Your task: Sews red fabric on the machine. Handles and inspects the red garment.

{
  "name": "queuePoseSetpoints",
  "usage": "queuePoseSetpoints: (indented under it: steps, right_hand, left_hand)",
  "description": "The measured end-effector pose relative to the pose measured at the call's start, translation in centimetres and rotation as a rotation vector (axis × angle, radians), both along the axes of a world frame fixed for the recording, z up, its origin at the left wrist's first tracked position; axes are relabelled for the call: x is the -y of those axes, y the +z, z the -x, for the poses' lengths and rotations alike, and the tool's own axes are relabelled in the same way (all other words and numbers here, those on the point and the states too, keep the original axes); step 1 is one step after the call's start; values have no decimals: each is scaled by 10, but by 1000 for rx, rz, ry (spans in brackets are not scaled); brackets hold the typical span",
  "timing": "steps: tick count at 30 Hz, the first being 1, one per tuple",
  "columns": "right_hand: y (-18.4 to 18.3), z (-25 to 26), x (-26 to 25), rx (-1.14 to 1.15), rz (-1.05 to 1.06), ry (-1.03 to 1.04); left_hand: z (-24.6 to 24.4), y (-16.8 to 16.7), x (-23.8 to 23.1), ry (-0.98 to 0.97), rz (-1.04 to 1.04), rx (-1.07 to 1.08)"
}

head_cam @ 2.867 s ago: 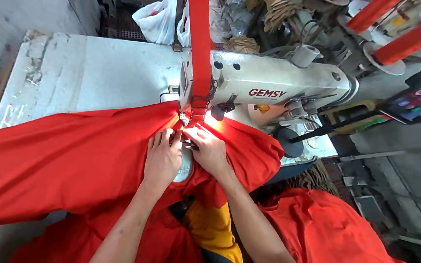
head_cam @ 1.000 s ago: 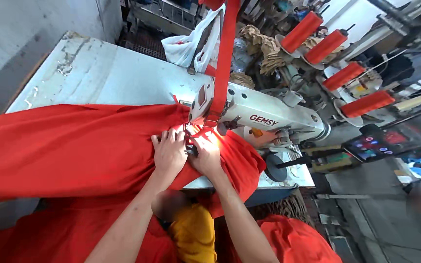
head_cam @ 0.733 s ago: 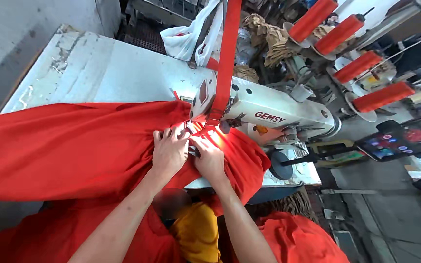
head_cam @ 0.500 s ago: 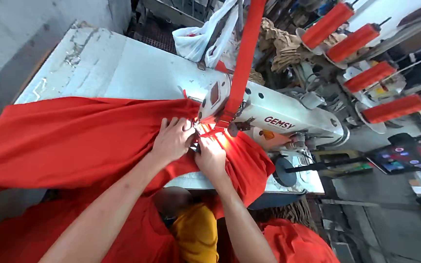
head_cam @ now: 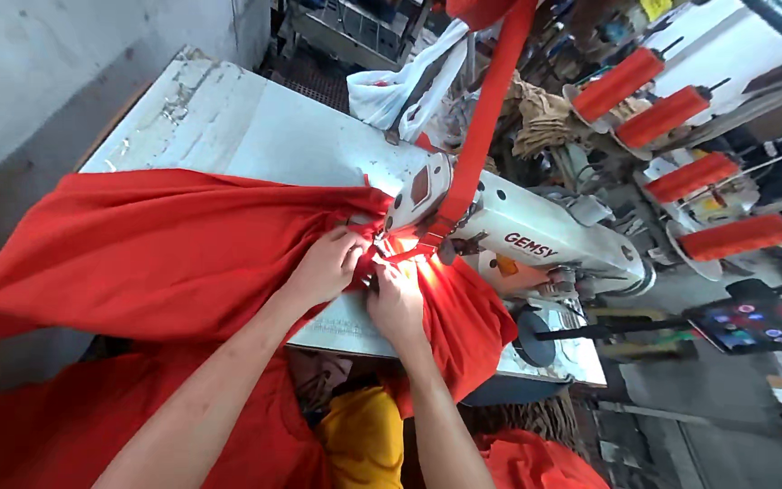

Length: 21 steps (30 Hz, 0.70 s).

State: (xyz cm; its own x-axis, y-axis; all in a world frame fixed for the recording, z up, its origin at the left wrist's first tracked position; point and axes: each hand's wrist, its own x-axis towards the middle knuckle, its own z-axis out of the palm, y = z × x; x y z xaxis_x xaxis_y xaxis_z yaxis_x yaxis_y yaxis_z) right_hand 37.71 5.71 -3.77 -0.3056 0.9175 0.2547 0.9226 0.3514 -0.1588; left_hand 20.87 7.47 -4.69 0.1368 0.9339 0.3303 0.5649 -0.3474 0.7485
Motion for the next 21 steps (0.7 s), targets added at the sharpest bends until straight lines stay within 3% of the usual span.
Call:
queuePoseSetpoints:
  steps: [3,8,12,17,21]
  right_hand:
    - [4,-3,-2,-15,28,-1]
    - [8,-10,-8,-12,102,43]
    - [3,-41,-26,-48,78,117]
    - [7,-87,-72,-87,168,-115]
    - [-1,-78,-81,-75,115,47]
  left_hand:
    - [5,-13,-28,-25,-171,-219]
    - [2,-12,-61,-14,-143,-479]
    - [6,-12,-81,18,-125,-483]
    - [5,-18,-107,94,-177,-415]
    - [1,-9,-116,136,-55,-414]
